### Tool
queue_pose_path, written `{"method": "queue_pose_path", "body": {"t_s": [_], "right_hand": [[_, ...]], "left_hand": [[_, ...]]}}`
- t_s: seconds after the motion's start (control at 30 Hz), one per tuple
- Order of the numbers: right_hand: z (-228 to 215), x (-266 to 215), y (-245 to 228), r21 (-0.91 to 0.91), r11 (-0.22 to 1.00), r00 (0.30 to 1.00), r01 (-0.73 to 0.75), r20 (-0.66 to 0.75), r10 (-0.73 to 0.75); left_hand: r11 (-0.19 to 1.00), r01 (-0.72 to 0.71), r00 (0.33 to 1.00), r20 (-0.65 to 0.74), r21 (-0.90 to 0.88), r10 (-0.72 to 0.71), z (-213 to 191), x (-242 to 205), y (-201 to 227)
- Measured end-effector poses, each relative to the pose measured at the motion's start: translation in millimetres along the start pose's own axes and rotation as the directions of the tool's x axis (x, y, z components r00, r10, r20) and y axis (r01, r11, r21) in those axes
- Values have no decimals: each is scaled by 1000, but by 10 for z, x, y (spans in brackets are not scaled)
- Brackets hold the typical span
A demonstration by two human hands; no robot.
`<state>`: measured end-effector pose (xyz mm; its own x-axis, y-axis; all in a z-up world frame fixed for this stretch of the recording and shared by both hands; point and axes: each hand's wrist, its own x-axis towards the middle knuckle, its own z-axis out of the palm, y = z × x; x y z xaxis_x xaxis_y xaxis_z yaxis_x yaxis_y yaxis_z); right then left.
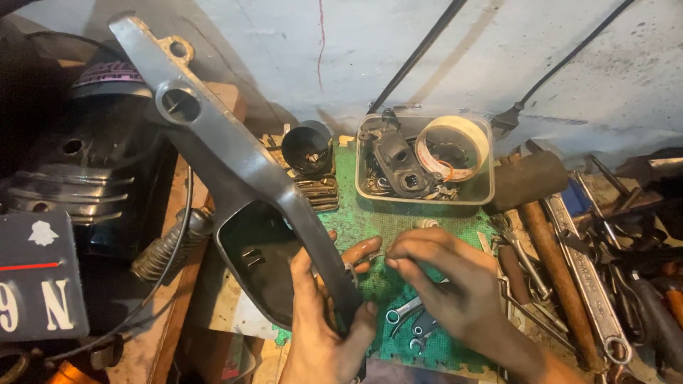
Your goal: The person holds a black motorcycle part and applies a white liquid from a bottle to a specific area. They then use a small metal tool to spread the liquid and a cloth to wipe the surface. The person repeats the application and wiping process on the part.
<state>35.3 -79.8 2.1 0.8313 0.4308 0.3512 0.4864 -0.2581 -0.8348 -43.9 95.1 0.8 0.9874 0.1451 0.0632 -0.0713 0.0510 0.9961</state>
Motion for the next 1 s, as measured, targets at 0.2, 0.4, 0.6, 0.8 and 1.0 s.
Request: {"method": "queue_pose_path", "body": {"t_s": [0.2, 0.4, 0.6, 0.8, 1.0], "right_hand": [[253, -69, 71, 517, 750, 889, -411, 46, 456], [431, -43, 52, 635, 669, 868, -386, 5, 496], [452, 37, 14, 619, 677, 850, -398, -29, 527], [337, 67, 68, 149, 974, 942, -167, -268, 203], [291, -176, 306, -349, 867, 846, 356, -275, -457]], "left_hand": [[995, 68, 997, -23, 70, -67, 30, -11, 59], [995, 92, 995, -34, -32, -93, 26, -45, 22], [998, 50, 996, -74, -36, -52, 54, -51, 24], [989, 64, 995, -82, 130, -54, 33, -20, 45], [996, -34, 997, -71, 78, 39, 75, 1, 76]]}}
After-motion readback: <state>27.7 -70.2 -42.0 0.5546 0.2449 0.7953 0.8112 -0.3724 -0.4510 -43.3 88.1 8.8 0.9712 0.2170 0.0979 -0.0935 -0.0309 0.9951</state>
